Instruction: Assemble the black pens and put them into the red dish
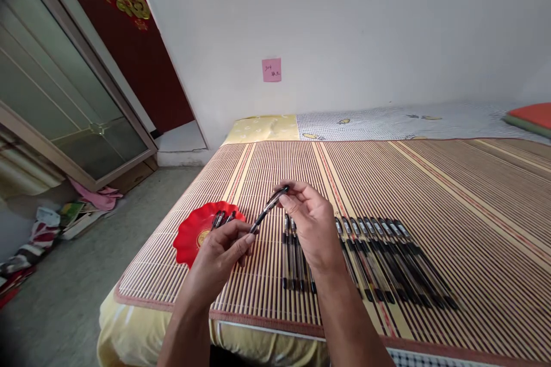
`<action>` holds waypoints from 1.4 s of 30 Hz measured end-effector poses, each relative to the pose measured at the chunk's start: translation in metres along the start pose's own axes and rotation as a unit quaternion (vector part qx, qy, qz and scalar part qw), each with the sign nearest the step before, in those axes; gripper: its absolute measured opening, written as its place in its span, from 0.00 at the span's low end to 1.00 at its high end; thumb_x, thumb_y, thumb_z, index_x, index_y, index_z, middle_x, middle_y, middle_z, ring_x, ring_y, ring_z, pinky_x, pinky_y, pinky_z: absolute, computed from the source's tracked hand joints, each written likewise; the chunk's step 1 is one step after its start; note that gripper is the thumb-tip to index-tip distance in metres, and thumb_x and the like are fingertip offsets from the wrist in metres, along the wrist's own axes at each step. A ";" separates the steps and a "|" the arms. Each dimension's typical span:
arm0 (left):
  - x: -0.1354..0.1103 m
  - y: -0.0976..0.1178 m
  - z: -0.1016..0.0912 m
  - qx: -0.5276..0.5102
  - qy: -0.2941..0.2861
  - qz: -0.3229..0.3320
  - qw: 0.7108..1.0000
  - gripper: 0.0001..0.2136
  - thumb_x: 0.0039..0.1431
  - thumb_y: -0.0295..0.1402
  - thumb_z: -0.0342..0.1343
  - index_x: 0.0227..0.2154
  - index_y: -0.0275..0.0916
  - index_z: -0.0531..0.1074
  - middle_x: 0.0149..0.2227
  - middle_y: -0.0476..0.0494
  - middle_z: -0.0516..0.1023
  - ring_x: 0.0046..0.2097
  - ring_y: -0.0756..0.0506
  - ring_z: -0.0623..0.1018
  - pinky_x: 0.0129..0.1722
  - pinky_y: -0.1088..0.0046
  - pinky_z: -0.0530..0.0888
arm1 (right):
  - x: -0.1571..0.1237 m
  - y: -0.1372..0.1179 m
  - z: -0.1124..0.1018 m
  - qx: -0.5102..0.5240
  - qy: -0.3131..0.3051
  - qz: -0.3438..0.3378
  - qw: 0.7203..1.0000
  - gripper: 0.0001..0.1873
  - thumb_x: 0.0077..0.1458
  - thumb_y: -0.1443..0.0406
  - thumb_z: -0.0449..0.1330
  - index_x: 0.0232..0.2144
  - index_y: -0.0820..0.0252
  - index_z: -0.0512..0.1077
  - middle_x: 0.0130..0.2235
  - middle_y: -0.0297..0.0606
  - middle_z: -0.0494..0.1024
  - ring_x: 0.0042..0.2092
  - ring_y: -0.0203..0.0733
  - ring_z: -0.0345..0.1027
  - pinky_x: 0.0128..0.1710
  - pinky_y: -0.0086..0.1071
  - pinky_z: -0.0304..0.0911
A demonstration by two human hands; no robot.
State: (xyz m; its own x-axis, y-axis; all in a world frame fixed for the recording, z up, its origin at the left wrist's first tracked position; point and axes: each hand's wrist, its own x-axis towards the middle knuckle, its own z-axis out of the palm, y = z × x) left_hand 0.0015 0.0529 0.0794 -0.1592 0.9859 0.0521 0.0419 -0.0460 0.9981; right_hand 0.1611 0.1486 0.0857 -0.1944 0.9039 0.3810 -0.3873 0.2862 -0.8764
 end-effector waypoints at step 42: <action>0.009 -0.039 -0.101 0.440 0.308 -0.091 0.839 0.08 0.60 0.38 0.57 0.33 0.40 0.78 0.31 0.43 0.82 0.34 0.40 0.79 0.34 0.68 0.68 | -0.001 0.002 -0.015 -0.198 -0.113 0.079 0.971 0.21 0.62 0.51 0.64 0.52 0.56 0.76 0.51 0.47 0.81 0.49 0.46 0.78 0.54 0.49 0.74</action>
State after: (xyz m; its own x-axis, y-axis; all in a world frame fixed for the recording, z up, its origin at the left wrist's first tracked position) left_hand -0.1014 0.0469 0.0448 -0.7093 0.6816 0.1797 0.6306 0.4998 0.5937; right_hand 0.1740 0.1532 0.0793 -0.4324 0.8667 0.2487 0.0315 0.2902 -0.9564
